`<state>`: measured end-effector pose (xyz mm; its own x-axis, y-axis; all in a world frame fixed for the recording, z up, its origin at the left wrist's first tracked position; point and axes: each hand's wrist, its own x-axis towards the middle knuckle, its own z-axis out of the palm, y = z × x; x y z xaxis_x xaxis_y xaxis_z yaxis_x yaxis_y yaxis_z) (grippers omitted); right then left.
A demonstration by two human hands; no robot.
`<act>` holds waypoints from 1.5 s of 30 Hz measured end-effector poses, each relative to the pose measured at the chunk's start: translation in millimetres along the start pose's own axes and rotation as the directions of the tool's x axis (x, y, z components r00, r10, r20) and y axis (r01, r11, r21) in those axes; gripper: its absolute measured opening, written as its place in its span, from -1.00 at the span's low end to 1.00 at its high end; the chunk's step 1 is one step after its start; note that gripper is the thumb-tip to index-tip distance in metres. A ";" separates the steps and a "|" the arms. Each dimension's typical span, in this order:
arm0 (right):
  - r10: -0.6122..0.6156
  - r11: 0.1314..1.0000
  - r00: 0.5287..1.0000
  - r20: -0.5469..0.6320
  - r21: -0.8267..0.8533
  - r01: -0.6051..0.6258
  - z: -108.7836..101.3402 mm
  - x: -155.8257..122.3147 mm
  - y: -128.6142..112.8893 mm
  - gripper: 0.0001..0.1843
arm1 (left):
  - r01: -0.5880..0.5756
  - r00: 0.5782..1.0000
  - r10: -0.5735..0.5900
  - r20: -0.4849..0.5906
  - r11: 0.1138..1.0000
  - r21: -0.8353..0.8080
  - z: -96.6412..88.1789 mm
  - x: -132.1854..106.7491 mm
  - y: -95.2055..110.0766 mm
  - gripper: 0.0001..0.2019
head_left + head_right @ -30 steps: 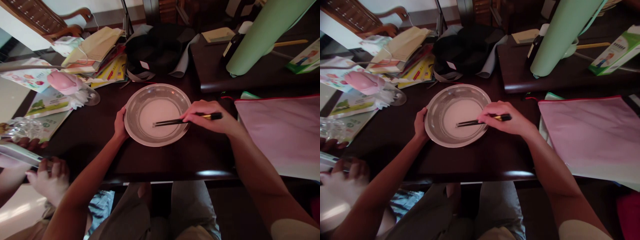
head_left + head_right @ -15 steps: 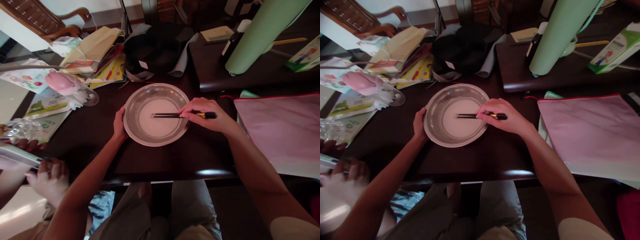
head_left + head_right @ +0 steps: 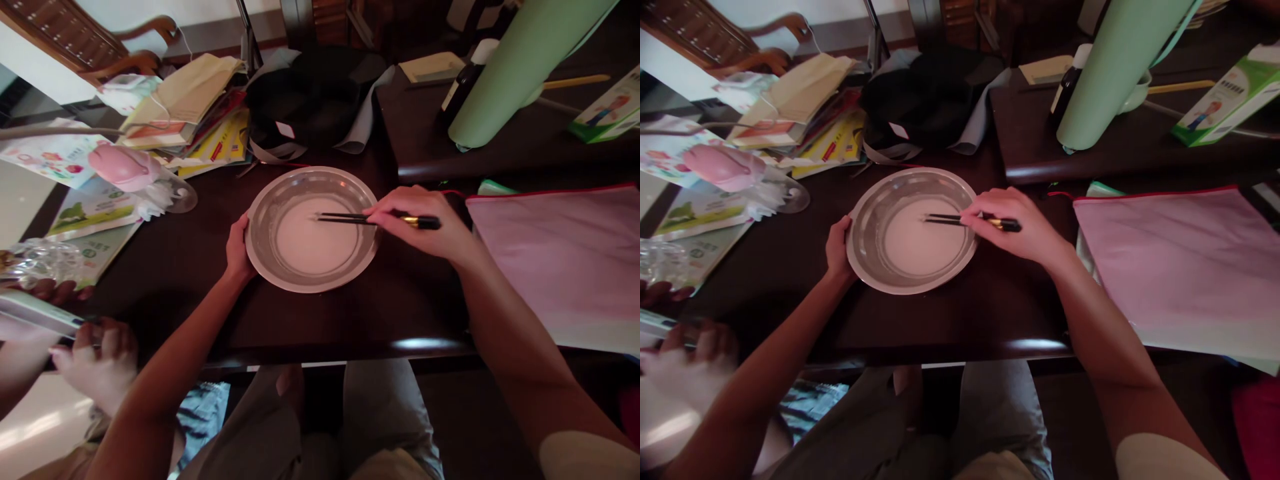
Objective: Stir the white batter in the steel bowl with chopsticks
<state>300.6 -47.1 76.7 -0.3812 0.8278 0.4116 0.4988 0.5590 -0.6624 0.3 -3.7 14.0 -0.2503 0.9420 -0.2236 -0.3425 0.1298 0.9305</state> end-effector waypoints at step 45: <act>0.092 0.991 0.995 -0.027 0.105 -0.088 -15.9 -4.3 -5.0 -0.68 | -0.109 0.990 0.107 0.094 0.994 0.018 -1.0 0.9 -0.4 -0.75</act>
<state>312.1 -52.7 88.2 -0.3124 0.8766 0.3661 0.4463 0.4756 -0.7580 -0.7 -3.2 13.2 -0.1988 0.9755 -0.0944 -0.2970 0.0318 0.9544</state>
